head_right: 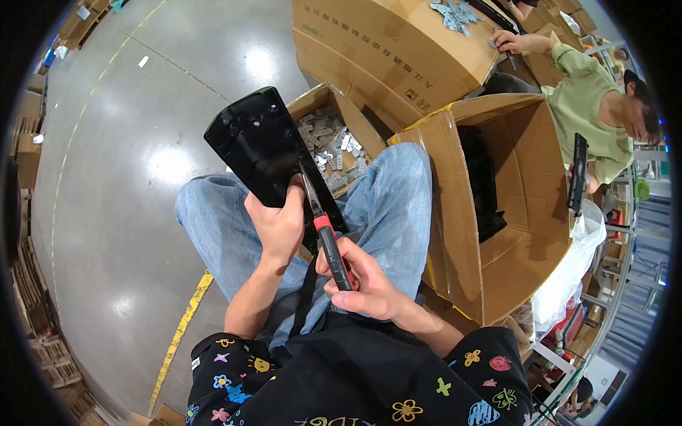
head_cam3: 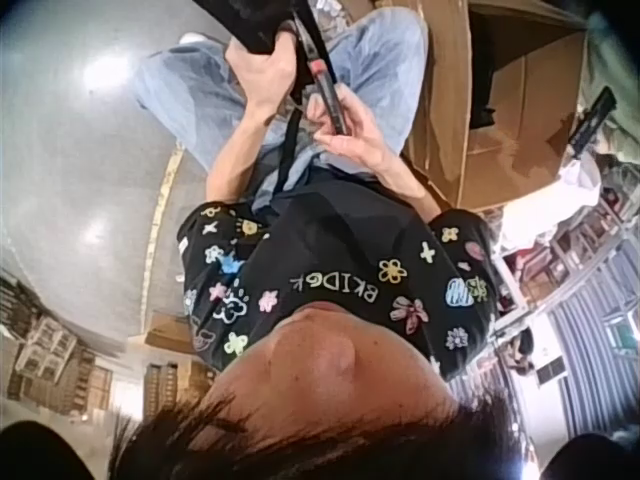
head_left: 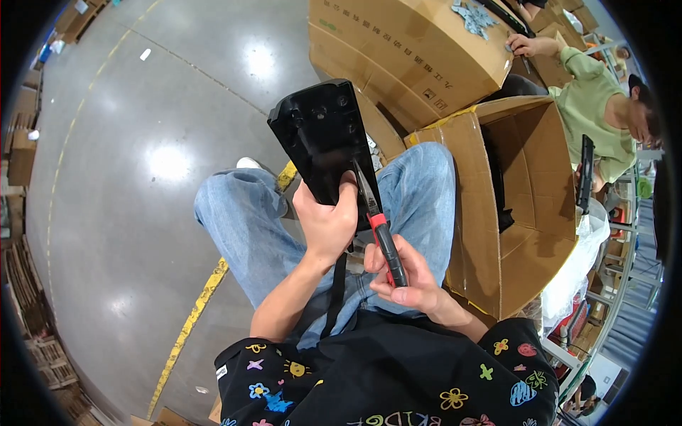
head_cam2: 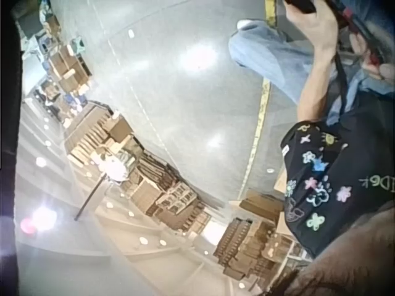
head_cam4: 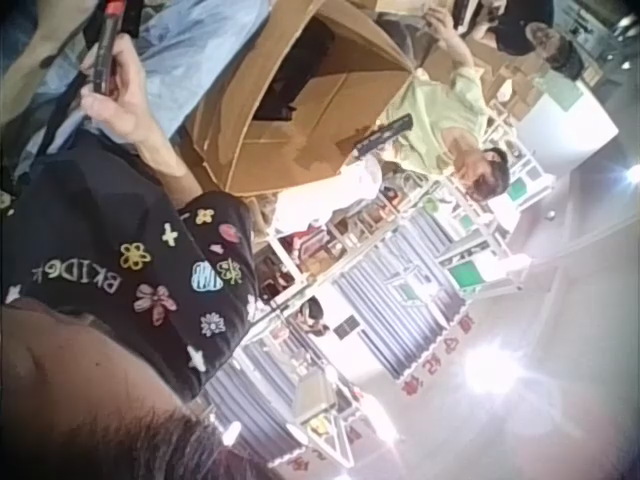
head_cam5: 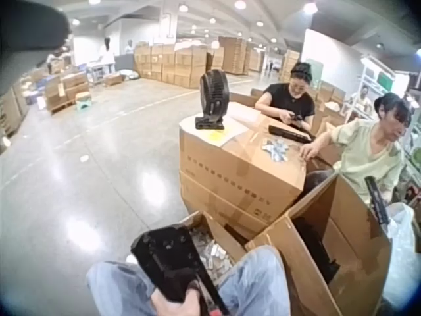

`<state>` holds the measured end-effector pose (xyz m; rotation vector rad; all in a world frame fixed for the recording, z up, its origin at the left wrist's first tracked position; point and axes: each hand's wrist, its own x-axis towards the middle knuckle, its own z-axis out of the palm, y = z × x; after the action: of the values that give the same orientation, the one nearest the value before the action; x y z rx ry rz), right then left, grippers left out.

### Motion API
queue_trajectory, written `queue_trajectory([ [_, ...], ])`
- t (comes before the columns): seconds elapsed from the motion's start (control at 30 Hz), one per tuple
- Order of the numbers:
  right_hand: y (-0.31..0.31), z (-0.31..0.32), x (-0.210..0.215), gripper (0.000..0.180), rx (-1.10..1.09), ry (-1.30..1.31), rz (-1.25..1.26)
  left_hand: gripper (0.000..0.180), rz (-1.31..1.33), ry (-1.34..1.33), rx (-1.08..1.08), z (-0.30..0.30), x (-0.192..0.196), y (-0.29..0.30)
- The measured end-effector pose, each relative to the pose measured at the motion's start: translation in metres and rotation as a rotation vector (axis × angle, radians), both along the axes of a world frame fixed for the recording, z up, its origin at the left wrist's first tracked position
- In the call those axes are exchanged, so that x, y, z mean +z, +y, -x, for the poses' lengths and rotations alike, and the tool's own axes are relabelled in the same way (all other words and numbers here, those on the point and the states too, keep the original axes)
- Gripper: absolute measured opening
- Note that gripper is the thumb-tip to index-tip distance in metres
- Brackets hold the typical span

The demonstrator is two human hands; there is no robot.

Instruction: Assembling small metal clips onto black plastic housing units using pliers in a factory setting.

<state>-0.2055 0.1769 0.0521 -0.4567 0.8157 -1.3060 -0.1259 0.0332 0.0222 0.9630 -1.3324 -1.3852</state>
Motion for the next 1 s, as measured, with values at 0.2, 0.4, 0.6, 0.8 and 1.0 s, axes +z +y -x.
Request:
queue_trajectory([
  [0.2, 0.006, -0.003, 0.0, 0.047, -0.009, 0.134, -0.045, 0.008, -0.035, -0.013, -0.037, -0.001, 0.004, 0.002],
  [0.4, 0.006, -0.009, 0.005, 0.05, -0.052, 0.226, -0.038, 0.007, 0.014, 0.036, 0.019, 0.001, 0.007, 0.004],
  [0.6, 0.005, -0.01, 0.01, 0.049, -0.037, 0.292, -0.008, 0.007, 0.066, 0.01, 0.037, 0.002, 0.013, 0.005],
  [0.8, 0.006, -0.007, 0.016, 0.038, -0.037, 0.052, -0.172, 0.008, -0.001, 0.035, 0.031, -0.004, 0.01, 0.0],
  [1.0, 0.009, -0.007, 0.005, 0.035, -0.019, 0.324, -0.096, 0.008, -0.211, 0.146, -0.051, -0.004, 0.02, 0.003],
])
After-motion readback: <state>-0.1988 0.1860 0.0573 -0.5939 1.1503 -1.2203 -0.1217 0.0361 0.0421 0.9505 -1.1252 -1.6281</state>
